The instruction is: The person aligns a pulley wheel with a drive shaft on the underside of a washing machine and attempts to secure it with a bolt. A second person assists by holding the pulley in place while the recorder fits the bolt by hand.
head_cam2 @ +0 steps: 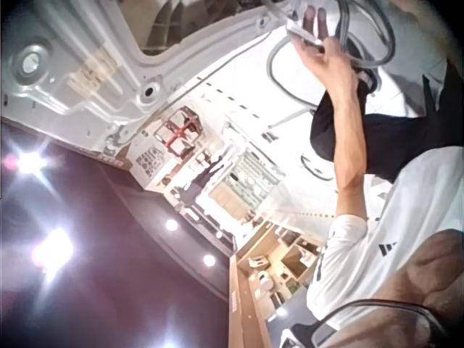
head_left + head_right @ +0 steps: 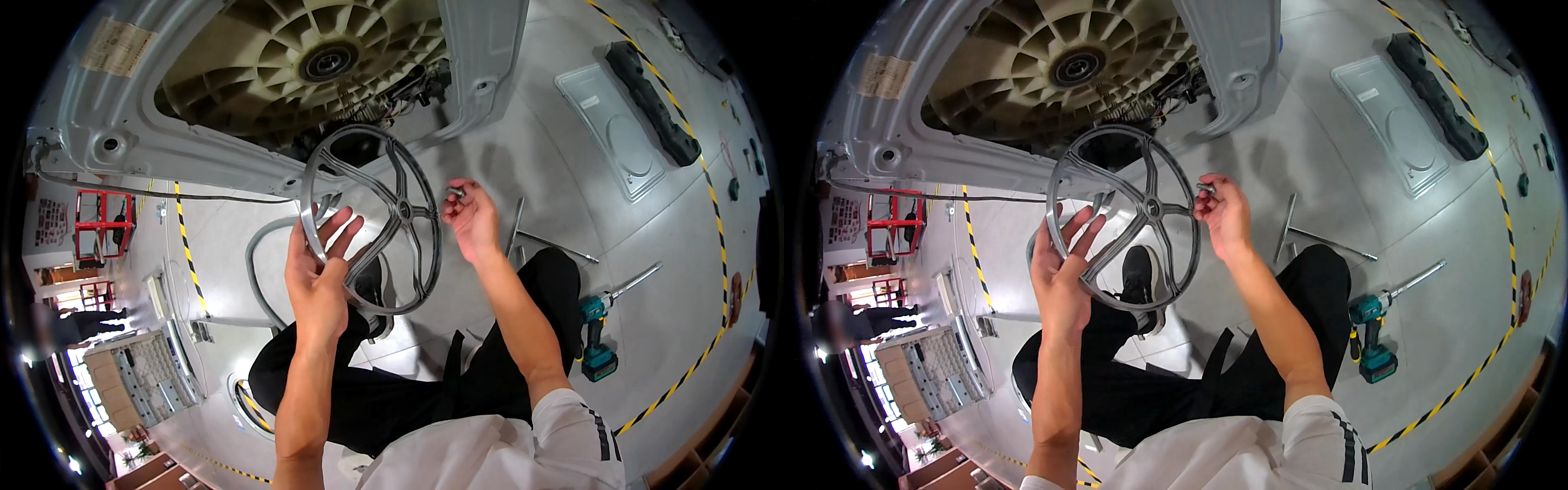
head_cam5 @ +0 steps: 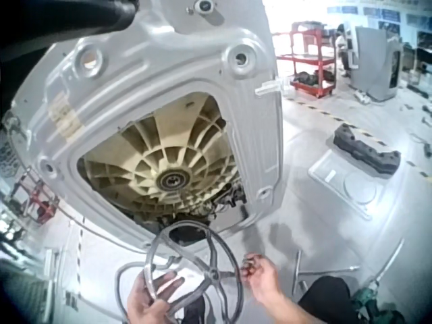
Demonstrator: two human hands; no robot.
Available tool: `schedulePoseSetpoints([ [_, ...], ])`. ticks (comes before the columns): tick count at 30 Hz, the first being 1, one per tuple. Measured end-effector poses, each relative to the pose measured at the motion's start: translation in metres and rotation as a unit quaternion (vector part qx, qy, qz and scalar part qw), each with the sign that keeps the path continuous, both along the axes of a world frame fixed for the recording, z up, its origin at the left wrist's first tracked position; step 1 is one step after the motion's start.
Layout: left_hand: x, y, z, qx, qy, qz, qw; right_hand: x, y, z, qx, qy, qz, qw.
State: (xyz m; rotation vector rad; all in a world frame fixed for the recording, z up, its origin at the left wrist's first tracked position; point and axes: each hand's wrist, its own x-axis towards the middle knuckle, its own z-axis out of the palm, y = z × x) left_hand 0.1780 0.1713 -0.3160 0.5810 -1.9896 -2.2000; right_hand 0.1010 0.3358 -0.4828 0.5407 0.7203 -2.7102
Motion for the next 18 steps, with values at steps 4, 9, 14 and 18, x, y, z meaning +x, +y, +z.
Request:
schedulePoseSetpoints([
  [4,-0.001,-0.009,0.008,0.019,0.004,0.001,1.0,-0.006,0.013,0.007,0.047,0.025,0.038,0.998],
  [9,-0.004,-0.03,0.015,0.037,0.018,-0.009,0.999,-0.007,0.021,0.03,0.261,0.135,0.133,0.947],
  [14,-0.003,-0.042,0.017,0.052,0.054,-0.03,0.997,-0.002,0.028,0.05,0.449,0.412,0.154,0.778],
  [18,-0.003,-0.042,0.017,0.05,0.056,-0.053,0.996,-0.002,0.022,0.046,0.523,0.478,0.095,0.699],
])
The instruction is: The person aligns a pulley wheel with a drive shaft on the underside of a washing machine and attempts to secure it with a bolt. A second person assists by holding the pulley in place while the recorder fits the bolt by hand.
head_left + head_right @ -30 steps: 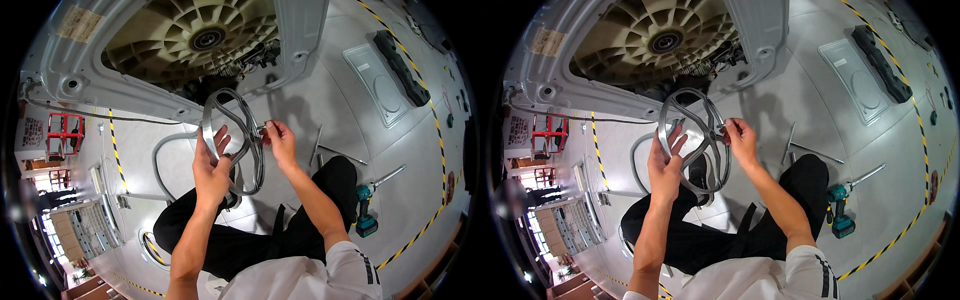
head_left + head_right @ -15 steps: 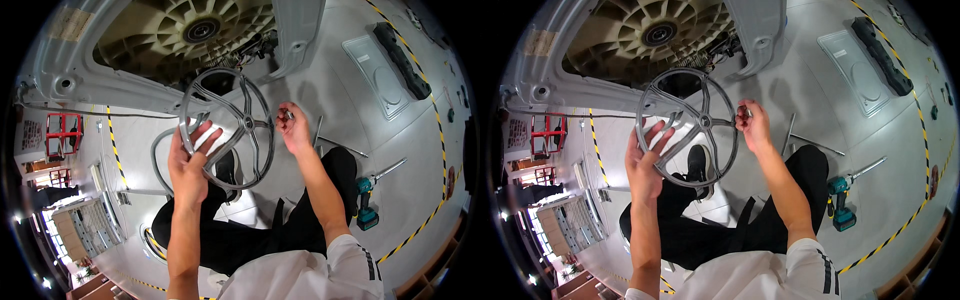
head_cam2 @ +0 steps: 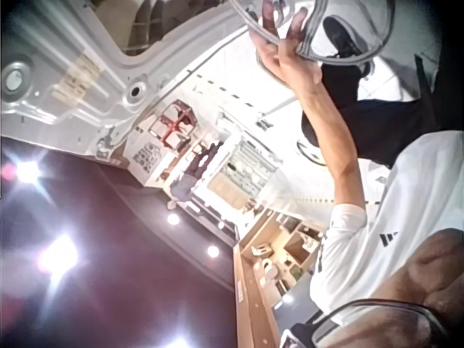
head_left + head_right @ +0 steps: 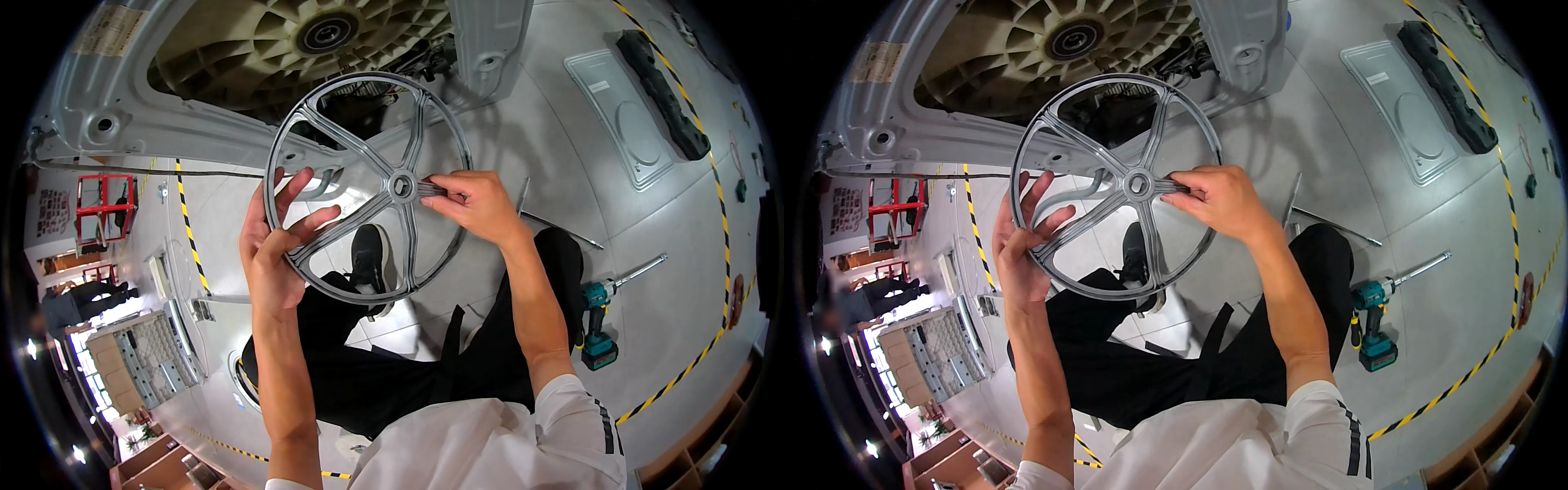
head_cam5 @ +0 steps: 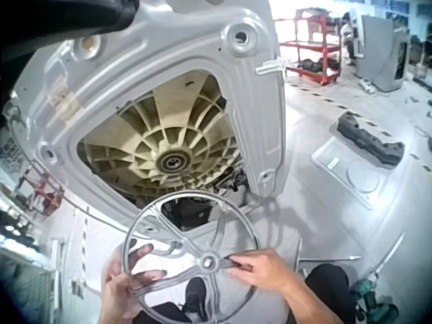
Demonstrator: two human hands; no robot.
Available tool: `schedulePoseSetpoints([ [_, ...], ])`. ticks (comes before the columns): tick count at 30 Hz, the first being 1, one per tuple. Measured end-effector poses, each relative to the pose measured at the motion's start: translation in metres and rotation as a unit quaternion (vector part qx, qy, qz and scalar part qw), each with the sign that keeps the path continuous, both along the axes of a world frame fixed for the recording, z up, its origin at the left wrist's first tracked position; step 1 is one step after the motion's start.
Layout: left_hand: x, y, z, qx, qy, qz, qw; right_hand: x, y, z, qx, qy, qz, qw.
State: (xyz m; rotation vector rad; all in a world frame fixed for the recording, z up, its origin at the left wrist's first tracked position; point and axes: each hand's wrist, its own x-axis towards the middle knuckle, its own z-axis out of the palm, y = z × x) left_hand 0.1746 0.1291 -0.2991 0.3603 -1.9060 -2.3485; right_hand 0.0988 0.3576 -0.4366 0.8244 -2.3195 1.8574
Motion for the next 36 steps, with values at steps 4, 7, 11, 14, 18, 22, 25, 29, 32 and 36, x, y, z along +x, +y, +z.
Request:
schedulePoseSetpoints([
  [4,-0.005,0.003,-0.003,-0.073,-0.003,0.083,0.994,0.002,-0.008,-0.007,0.021,0.052,-0.051,0.997],
  [7,-0.004,0.0,-0.018,-0.356,0.11,0.184,0.91,0.005,-0.012,-0.003,0.035,0.065,-0.105,0.992],
  [11,0.01,0.024,-0.019,-0.331,0.119,0.126,0.928,0.005,-0.017,-0.002,0.041,0.07,-0.185,0.979],
  [14,0.01,0.042,-0.025,-0.177,-0.142,-0.045,0.973,0.003,-0.019,0.0,0.048,0.096,-0.229,0.967],
  [18,0.003,0.053,-0.04,-0.019,-0.179,-0.017,0.984,0.005,-0.019,0.011,0.046,0.095,-0.248,0.963],
  [22,-0.004,0.053,-0.036,0.014,-0.163,0.018,0.986,0.007,-0.02,0.014,0.056,0.14,-0.254,0.955],
  [25,-0.006,0.051,-0.04,0.113,-0.171,0.031,0.978,0.009,-0.019,0.016,0.082,0.191,-0.227,0.951],
  [29,-0.007,0.054,-0.049,0.163,-0.179,0.086,0.967,0.013,-0.019,0.025,0.096,0.224,-0.2,0.949],
  [32,-0.013,0.049,-0.051,0.202,-0.185,0.089,0.957,0.009,-0.018,0.033,0.093,0.244,-0.197,0.945],
  [36,-0.022,0.047,-0.053,0.249,-0.201,0.089,0.943,0.003,-0.011,0.04,0.085,0.277,-0.189,0.938],
])
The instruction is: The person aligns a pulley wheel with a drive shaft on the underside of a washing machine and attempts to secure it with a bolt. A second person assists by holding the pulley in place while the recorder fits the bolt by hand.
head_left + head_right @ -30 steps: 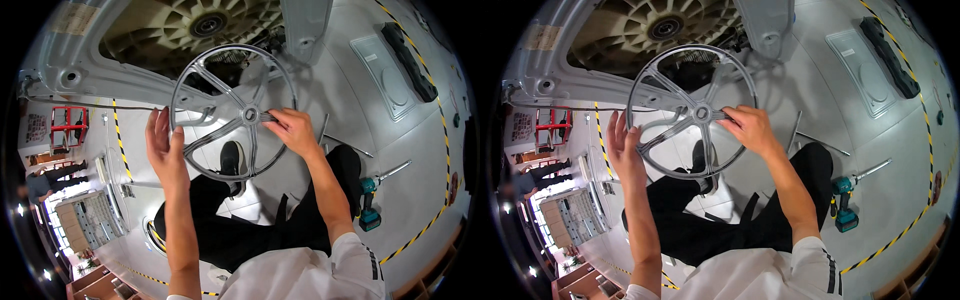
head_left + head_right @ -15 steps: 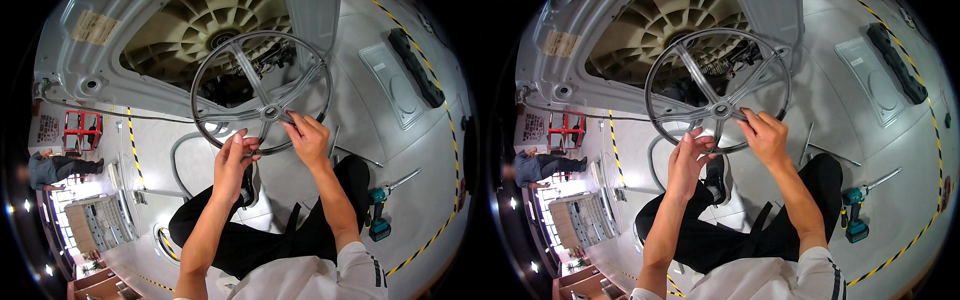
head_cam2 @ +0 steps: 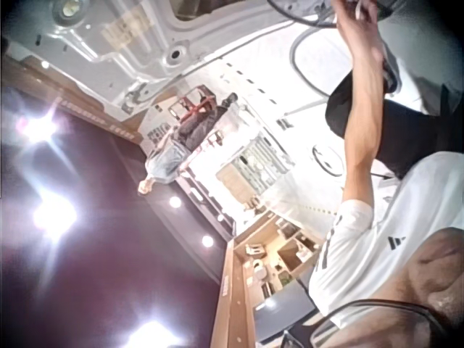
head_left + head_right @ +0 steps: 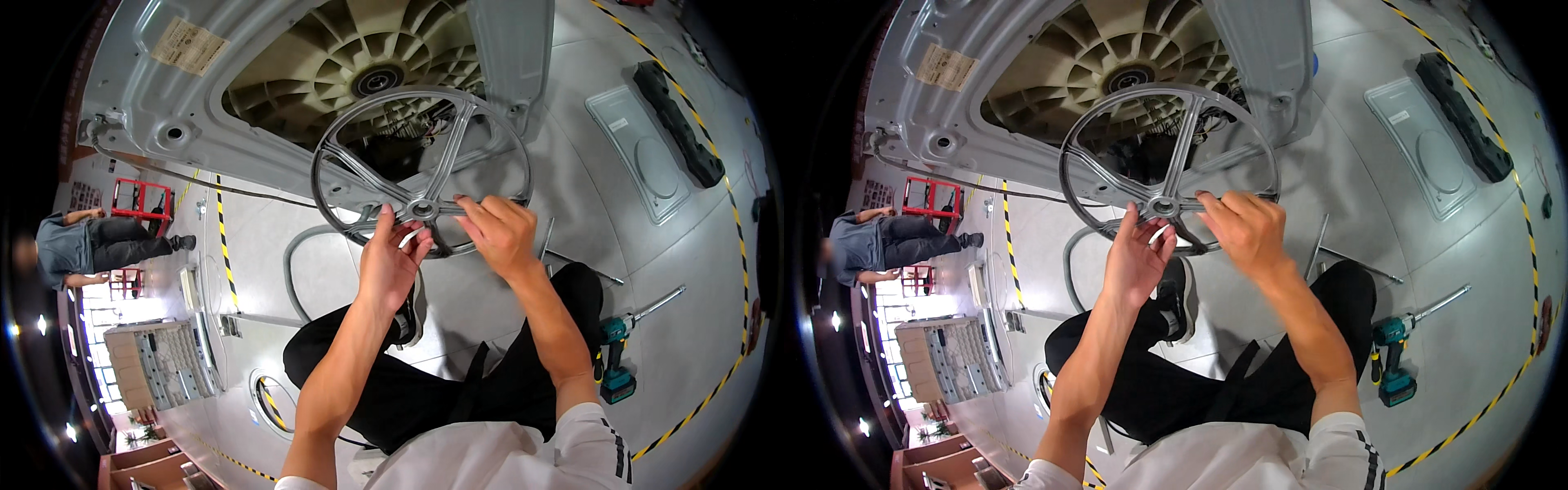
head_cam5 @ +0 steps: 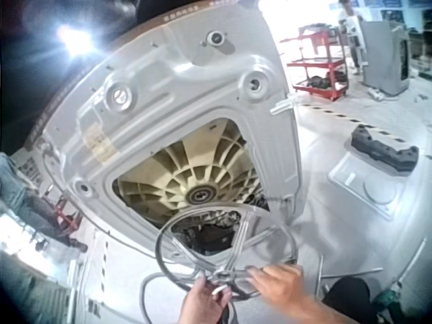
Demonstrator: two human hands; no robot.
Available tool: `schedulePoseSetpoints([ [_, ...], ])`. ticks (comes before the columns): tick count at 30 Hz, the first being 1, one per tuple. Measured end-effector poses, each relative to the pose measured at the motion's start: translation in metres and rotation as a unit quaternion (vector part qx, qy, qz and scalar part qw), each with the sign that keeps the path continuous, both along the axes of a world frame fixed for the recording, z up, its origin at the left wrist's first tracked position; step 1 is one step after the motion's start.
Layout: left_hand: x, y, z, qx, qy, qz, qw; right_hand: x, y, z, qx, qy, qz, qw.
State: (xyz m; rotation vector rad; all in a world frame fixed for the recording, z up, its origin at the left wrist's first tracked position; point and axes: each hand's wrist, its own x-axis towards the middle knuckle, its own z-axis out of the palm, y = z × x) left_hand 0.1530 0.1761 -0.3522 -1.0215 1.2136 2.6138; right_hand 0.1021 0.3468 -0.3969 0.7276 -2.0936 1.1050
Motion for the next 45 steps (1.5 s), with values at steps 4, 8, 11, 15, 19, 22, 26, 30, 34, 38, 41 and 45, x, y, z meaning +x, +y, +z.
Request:
schedulePoseSetpoints([
  [4,-0.014,0.0,0.001,0.023,0.009,0.004,1.0,-0.003,0.008,0.017,0.009,-0.043,-0.002,0.999],
  [8,-0.041,-0.004,0.008,0.038,0.066,0.034,0.997,0.008,0.015,0.019,-0.058,-0.131,0.015,0.99],
  [11,-0.073,-0.016,0.014,0.066,0.097,0.032,0.993,0.009,0.012,0.014,-0.113,-0.165,0.032,0.979],
  [15,-0.107,-0.037,0.014,0.09,0.119,0.071,0.986,-0.004,-0.013,0.018,-0.186,-0.248,0.086,0.947],
  [19,-0.136,-0.039,0.003,0.039,0.139,0.072,0.987,-0.047,-0.025,0.003,-0.228,-0.327,0.071,0.914],
  [22,-0.146,-0.041,-0.01,0.082,0.181,0.066,0.978,-0.082,-0.036,-0.007,-0.228,-0.381,0.057,0.894],
  [26,-0.157,-0.046,-0.016,0.058,0.222,0.043,0.972,-0.109,-0.052,0.006,-0.261,-0.437,0.105,0.855],
  [30,-0.166,-0.053,-0.018,0.04,0.211,0.051,0.975,-0.128,-0.084,0.006,-0.312,-0.402,0.115,0.853],
  [34,-0.172,-0.055,-0.021,0.006,0.182,0.062,0.981,-0.139,-0.1,0.0,-0.27,-0.342,0.073,0.897],
  [38,-0.175,-0.058,-0.02,0.008,0.185,0.04,0.982,-0.15,-0.112,-0.012,-0.316,-0.3,0.036,0.9],
  [41,-0.178,-0.071,-0.018,-0.01,0.178,0.013,0.984,-0.151,-0.122,-0.006,-0.326,-0.291,0.011,0.899],
  [45,-0.174,-0.081,-0.007,-0.057,0.175,-0.083,0.98,-0.145,-0.13,0.001,-0.38,-0.298,0.001,0.876],
])
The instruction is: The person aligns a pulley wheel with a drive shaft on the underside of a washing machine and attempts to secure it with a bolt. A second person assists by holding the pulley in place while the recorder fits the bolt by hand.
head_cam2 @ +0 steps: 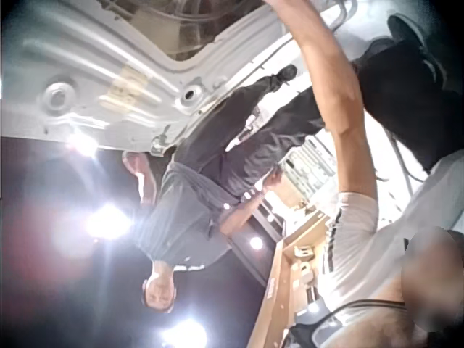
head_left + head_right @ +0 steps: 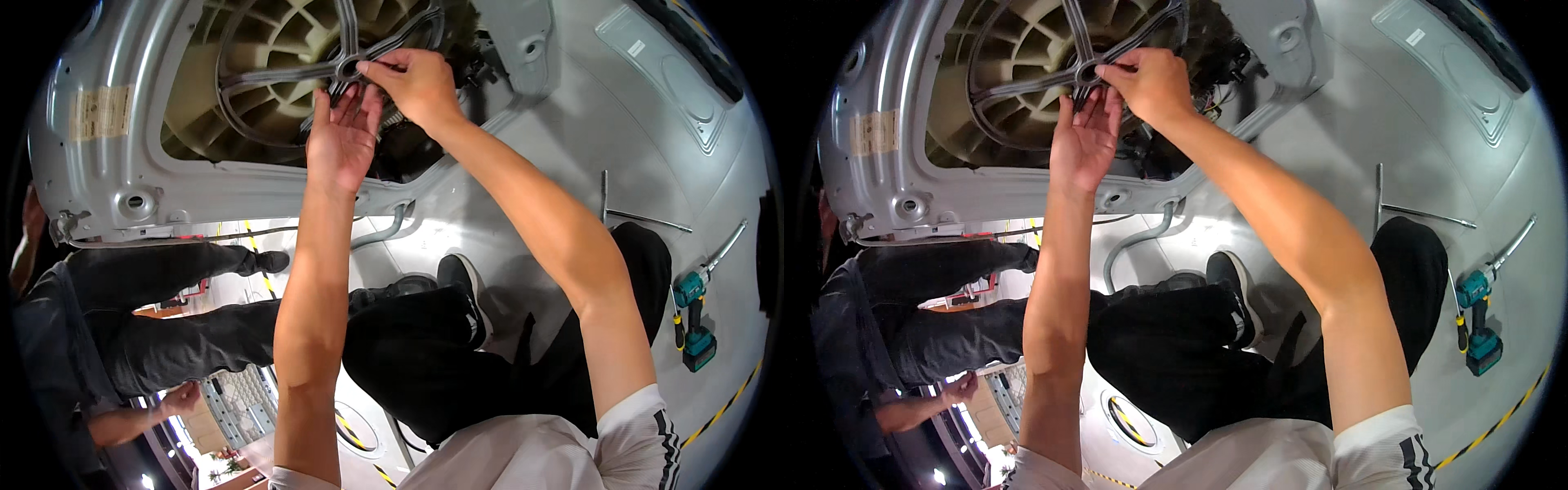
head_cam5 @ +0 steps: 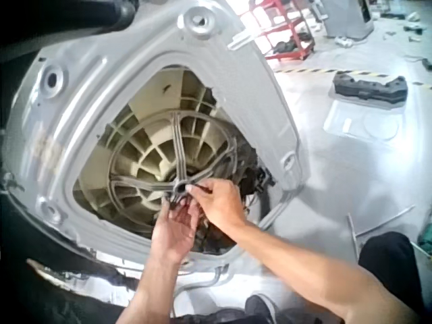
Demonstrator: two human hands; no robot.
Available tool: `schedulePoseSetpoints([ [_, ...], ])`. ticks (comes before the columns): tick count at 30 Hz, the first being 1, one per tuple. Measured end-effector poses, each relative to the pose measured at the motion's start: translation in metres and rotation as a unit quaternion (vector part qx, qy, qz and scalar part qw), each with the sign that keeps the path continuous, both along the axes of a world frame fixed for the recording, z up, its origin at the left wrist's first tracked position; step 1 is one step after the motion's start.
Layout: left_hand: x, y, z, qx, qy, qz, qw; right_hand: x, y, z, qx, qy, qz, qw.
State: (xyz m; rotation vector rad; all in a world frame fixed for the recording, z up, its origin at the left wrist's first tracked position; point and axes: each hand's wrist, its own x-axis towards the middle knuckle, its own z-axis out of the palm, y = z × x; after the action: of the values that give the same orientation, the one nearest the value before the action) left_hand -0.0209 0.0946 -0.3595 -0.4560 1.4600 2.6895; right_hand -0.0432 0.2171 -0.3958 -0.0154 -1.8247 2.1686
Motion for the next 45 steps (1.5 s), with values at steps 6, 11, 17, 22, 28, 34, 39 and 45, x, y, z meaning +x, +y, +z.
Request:
schedulePoseSetpoints([
  [6,0.021,0.0,0.016,-0.294,0.014,-0.081,0.952,-0.007,-0.003,-0.007,-0.012,0.038,-0.026,0.999],
  [11,0.02,-0.019,-0.002,-0.68,0.271,0.061,0.678,-0.009,-0.002,-0.007,0.025,0.052,-0.054,0.997],
  [17,-0.003,-0.023,-0.019,-0.793,0.339,0.14,0.486,-0.007,-0.01,-0.01,0.037,0.094,-0.059,0.993],
  [22,-0.008,-0.027,-0.015,-0.781,0.381,0.142,0.473,-0.004,-0.005,-0.008,0.053,0.054,-0.036,0.996],
  [28,-0.002,-0.023,-0.01,-0.746,0.398,0.152,0.512,-0.006,-0.013,-0.009,-0.025,0.086,-0.056,0.994],
  [34,-0.007,-0.015,-0.01,-0.737,0.384,0.135,0.54,-0.007,-0.002,-0.012,-0.014,0.06,-0.038,0.997],
  [39,0.012,-0.012,-0.012,-0.736,0.37,0.102,0.558,-0.003,0.003,-0.023,-0.056,0.079,-0.016,0.995],
  [45,0.034,-0.004,-0.02,-0.726,0.351,0.047,0.59,0.033,0.015,-0.038,-0.056,0.019,-0.002,0.998],
])
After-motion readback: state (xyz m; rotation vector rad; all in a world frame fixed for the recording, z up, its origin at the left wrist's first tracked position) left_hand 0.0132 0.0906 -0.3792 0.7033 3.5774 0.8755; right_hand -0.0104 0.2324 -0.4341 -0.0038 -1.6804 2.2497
